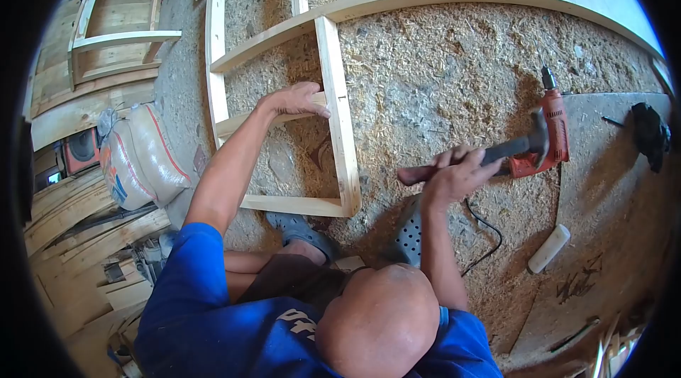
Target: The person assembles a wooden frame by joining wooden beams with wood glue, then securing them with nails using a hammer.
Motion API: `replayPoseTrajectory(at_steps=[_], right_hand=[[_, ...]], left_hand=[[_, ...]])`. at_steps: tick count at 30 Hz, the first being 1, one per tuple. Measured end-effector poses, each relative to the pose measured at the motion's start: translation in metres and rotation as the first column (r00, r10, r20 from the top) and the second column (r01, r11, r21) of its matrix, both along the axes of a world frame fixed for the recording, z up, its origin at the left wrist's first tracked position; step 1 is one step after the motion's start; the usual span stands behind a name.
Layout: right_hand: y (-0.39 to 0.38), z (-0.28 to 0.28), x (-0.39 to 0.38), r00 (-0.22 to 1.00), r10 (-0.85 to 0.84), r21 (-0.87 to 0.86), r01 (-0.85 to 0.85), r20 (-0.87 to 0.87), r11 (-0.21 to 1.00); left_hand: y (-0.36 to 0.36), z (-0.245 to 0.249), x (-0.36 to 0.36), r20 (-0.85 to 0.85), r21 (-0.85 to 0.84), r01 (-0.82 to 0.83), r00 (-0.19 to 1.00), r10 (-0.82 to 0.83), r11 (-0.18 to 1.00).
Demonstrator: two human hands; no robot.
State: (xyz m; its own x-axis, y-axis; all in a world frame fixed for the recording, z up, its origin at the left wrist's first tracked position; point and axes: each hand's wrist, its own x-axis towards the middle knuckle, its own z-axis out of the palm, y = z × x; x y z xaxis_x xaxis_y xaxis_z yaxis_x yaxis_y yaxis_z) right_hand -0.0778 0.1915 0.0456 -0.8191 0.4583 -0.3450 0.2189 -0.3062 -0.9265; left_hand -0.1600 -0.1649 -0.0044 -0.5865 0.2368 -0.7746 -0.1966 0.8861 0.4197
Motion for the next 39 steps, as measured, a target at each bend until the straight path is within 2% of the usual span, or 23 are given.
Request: replayPoseTrajectory(at_steps=[2, 4, 6, 10, 11, 14, 15, 17, 19, 21, 23, 25, 26, 27, 29, 30, 32, 33, 35, 36, 37, 38, 39], right_hand=[[-0.016, -0.009, 0.010, 0.997, -0.065, 0.058, 0.063, 0.033, 0.996], [-0.028, -0.006, 0.025, 0.897, 0.417, 0.010, -0.423, 0.144, 0.906], [-0.039, -0.007, 0.030, 0.564, 0.799, -0.083, -0.804, 0.208, 0.589], [0.006, -0.001, -0.004, 0.963, 0.270, -0.016, -0.270, -0.007, 0.963], [0.012, 0.006, -0.015, 0.997, 0.044, -0.070, -0.048, -0.059, 0.996], [-0.011, -0.011, 0.002, 0.990, -0.132, -0.160, 0.121, -0.058, 0.980], [-0.034, -0.035, 0.028, 0.965, 0.201, 0.088, -0.188, -0.167, 0.978], [-0.070, -0.069, 0.061, 0.617, 0.777, 0.583, -0.590, -0.120, 0.559], [-0.044, -0.008, 0.034, 0.473, 0.864, -0.112, -0.862, 0.173, 0.494], [-0.031, 0.017, 0.011, 0.744, 0.649, 0.001, -0.657, 0.162, 0.754], [-0.011, 0.021, -0.009, 0.965, 0.255, -0.083, -0.250, 0.059, 0.965], [-0.007, 0.003, -0.014, 0.995, -0.097, -0.306, 0.082, -0.034, 0.948], [-0.017, -0.007, 0.000, 0.995, -0.091, -0.302, 0.077, -0.034, 0.950], [-0.040, -0.017, 0.024, 0.973, 0.218, -0.088, -0.225, -0.077, 0.970], [-0.075, -0.031, 0.057, 0.681, 0.731, 0.327, -0.700, 0.037, 0.635], [-0.068, -0.021, 0.051, 0.684, 0.728, 0.326, -0.697, 0.037, 0.638], [-0.042, 0.006, 0.026, 0.520, 0.836, -0.278, -0.788, 0.177, 0.549], [-0.035, 0.009, 0.017, 0.640, 0.744, -0.054, -0.751, 0.192, 0.659], [-0.018, 0.002, -0.005, 0.939, 0.344, -0.049, -0.343, 0.020, 0.938], [-0.012, 0.007, -0.012, 0.992, 0.128, -0.169, -0.128, -0.011, 0.977], [-0.016, -0.010, -0.004, 0.991, 0.135, -0.166, -0.134, -0.007, 0.977], [-0.025, -0.041, 0.009, 0.970, 0.236, 0.342, -0.241, 0.058, 0.908], [-0.032, -0.048, 0.013, 0.945, 0.286, 0.750, -0.303, 0.158, 0.588]], left_hand=[[-0.002, -0.002, 0.001, -0.018, -0.014, 0.018, 1.000, -0.018, 1.000], [0.000, -0.005, -0.002, -0.036, -0.023, 0.054, 0.998, -0.054, 0.998], [-0.001, 0.003, -0.003, 0.046, -0.079, 0.046, 0.998, -0.043, 0.996], [0.003, 0.015, -0.001, 0.026, -0.008, 0.021, 0.999, -0.020, 1.000], [0.002, 0.011, 0.000, 0.035, -0.029, 0.025, 0.999, -0.024, 0.999], [-0.004, 0.006, -0.002, 0.017, -0.057, 0.036, 0.999, -0.035, 0.998], [-0.004, 0.004, -0.001, 0.002, -0.060, 0.050, 0.999, -0.050, 0.997], [-0.009, -0.007, -0.001, -0.014, 0.074, 0.024, 1.000, -0.023, 0.997], [-0.011, -0.008, 0.002, -0.019, 0.211, -0.014, 1.000, 0.019, 0.977], [-0.009, -0.002, 0.001, 0.023, 0.075, -0.026, 0.999, 0.024, 0.997], [-0.009, 0.001, 0.001, 0.027, 0.039, -0.005, 1.000, 0.004, 0.999], [-0.009, -0.002, -0.002, 0.025, 0.011, 0.019, 0.999, -0.020, 1.000], [-0.010, -0.003, -0.002, 0.008, -0.004, 0.058, 0.998, -0.058, 0.998], [-0.011, -0.004, -0.004, -0.013, -0.023, 0.100, 0.995, -0.100, 0.995], [-0.016, -0.010, -0.004, -0.011, -0.029, 0.114, 0.993, -0.114, 0.993], [-0.018, -0.013, -0.002, 0.000, -0.032, 0.124, 0.992, -0.124, 0.992], [-0.014, -0.006, -0.002, -0.007, -0.024, 0.091, 0.996, -0.091, 0.996], [-0.012, -0.002, 0.002, -0.007, -0.018, 0.058, 0.998, -0.059, 0.998], [-0.010, 0.002, 0.001, -0.008, 0.005, 0.045, 0.999, -0.045, 0.999], [-0.011, 0.001, -0.002, 0.000, -0.005, 0.066, 0.998, -0.066, 0.998], [-0.011, 0.001, -0.002, 0.008, -0.015, 0.086, 0.996, -0.085, 0.996], [-0.012, -0.001, -0.001, 0.007, -0.015, 0.080, 0.997, -0.079, 0.997], [-0.013, -0.004, -0.001, 0.025, -0.002, 0.070, 0.997, -0.070, 0.998]])
